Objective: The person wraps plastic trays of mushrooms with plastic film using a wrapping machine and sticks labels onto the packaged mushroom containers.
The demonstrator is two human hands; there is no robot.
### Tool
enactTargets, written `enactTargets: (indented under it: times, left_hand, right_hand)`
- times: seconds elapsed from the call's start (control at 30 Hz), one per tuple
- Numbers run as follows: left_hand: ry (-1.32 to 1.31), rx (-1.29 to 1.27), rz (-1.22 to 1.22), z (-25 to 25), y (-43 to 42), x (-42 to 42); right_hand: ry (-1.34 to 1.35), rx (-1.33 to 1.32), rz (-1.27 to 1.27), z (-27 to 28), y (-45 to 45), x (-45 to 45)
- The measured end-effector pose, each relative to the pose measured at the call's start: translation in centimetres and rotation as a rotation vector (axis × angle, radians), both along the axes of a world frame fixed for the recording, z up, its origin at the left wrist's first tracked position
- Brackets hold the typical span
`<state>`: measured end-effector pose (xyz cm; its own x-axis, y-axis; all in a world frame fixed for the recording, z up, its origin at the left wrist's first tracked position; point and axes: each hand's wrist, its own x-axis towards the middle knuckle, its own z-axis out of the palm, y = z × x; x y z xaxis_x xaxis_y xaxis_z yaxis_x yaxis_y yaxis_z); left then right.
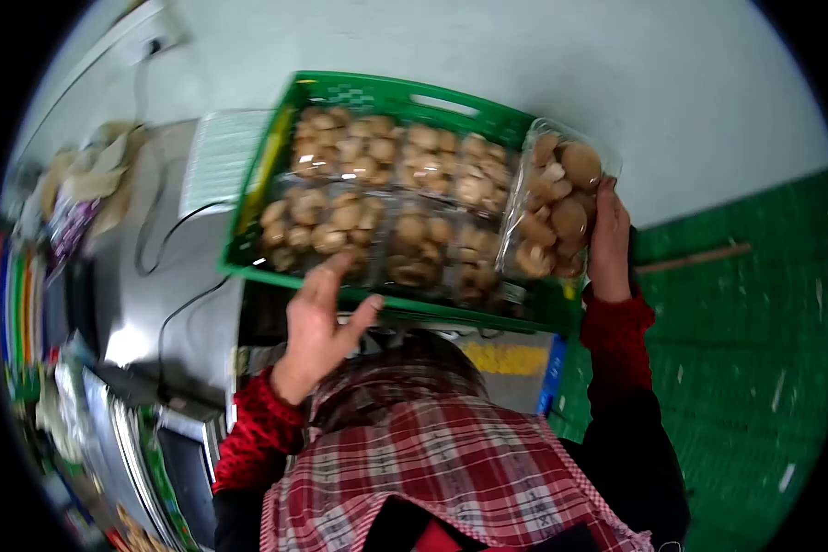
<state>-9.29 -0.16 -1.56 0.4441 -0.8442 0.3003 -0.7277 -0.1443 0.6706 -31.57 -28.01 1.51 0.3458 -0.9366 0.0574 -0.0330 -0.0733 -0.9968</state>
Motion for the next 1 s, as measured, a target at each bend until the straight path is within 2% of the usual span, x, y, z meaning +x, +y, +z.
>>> enactTargets:
  times: [0.03, 0.1, 0.13, 0.17, 0.23, 0.27, 0.33, 0.43, 0.47, 0.57, 0.63, 0.67, 0.7, 0.77, 0.83, 0.87, 0.9, 0.93, 0.97, 1.0]
  left_hand:
    - [-0.139, 0.042, -0.052, -0.2, -2.2, -0.4]
    - [-0.291, 0.005, -0.256, -0.9, -6.2, -2.3]
    - [-0.276, 0.004, -0.387, -2.2, -8.5, -3.3]
    - [-0.348, 0.026, -0.509, -3.8, -10.6, -4.5]
    - [-0.378, 0.066, -0.699, -5.3, -12.5, -4.9]
    - [-0.373, 0.052, -0.708, -6.8, -13.2, -5.3]
    - [-0.613, 0.3, -0.779, -9.7, -14.7, -5.7]
    - [-0.708, 0.207, -0.791, -12.1, -14.0, -2.7]
    - [-0.631, 0.237, -0.815, -12.1, -13.6, -2.1]
    - [-0.618, 0.332, -0.812, -11.3, -13.3, -1.3]
    - [-0.682, 0.379, -0.823, -11.6, -13.3, -1.4]
    - [-0.716, 0.373, -0.786, -12.4, -13.2, -1.6]
    - [-0.748, 0.368, -0.745, -13.1, -13.3, -1.7]
    - [-0.689, 0.399, -0.737, -11.2, -13.3, -2.0]
    - [-0.624, 0.336, -0.732, -11.7, -13.3, -2.1]
    - [-0.688, 0.256, -0.693, -13.3, -13.6, -2.6]
    - [-0.757, 0.191, -0.648, -15.0, -14.0, -3.1]
    - [-0.598, 0.112, -0.654, -15.3, -14.0, -3.0]
    - [-0.564, 0.123, -0.597, -14.3, -13.7, -3.1]
    - [-0.536, 0.205, -0.653, -12.7, -13.6, -3.3]
  right_hand:
    - [-0.044, 0.068, -0.07, -0.4, -2.0, -2.1]
    - [0.215, -0.008, -0.143, -3.0, -3.0, -7.6]
    - [0.409, -0.03, -0.15, -3.5, -2.2, -9.0]
    - [0.445, -0.124, -0.172, -5.8, -1.3, -10.2]
    - [0.629, -0.21, -0.208, -6.2, 2.2, -9.4]
    - [0.71, -0.218, -0.213, -5.7, 3.1, -8.9]
    - [0.898, -0.206, -0.235, -4.0, 4.4, -6.2]
    - [1.032, -0.342, -0.19, -6.2, 4.6, -5.1]
    - [1.033, -0.34, -0.194, -7.0, 4.6, -4.8]
    - [1.173, -0.37, -0.176, -9.2, 4.2, -3.3]
    - [1.359, -0.203, -0.114, -10.7, 4.0, -1.9]
    - [1.323, -0.397, -0.108, -10.7, 4.1, -1.7]
    - [1.342, -0.354, -0.098, -10.4, 4.3, -1.7]
    - [1.355, -0.922, -0.037, -11.1, 4.8, -2.1]
    - [1.261, -0.818, 0.148, -12.3, 4.6, -2.0]
    - [1.246, -0.75, 0.238, -15.0, 4.4, -2.8]
    - [1.224, -0.858, 0.369, -15.2, 4.0, -3.0]
    - [1.268, -0.746, 0.37, -17.8, 2.9, -3.8]
    - [1.249, -0.673, 0.421, -16.9, 2.8, -3.4]
    - [1.357, -0.631, 0.516, -15.4, 2.9, -2.3]
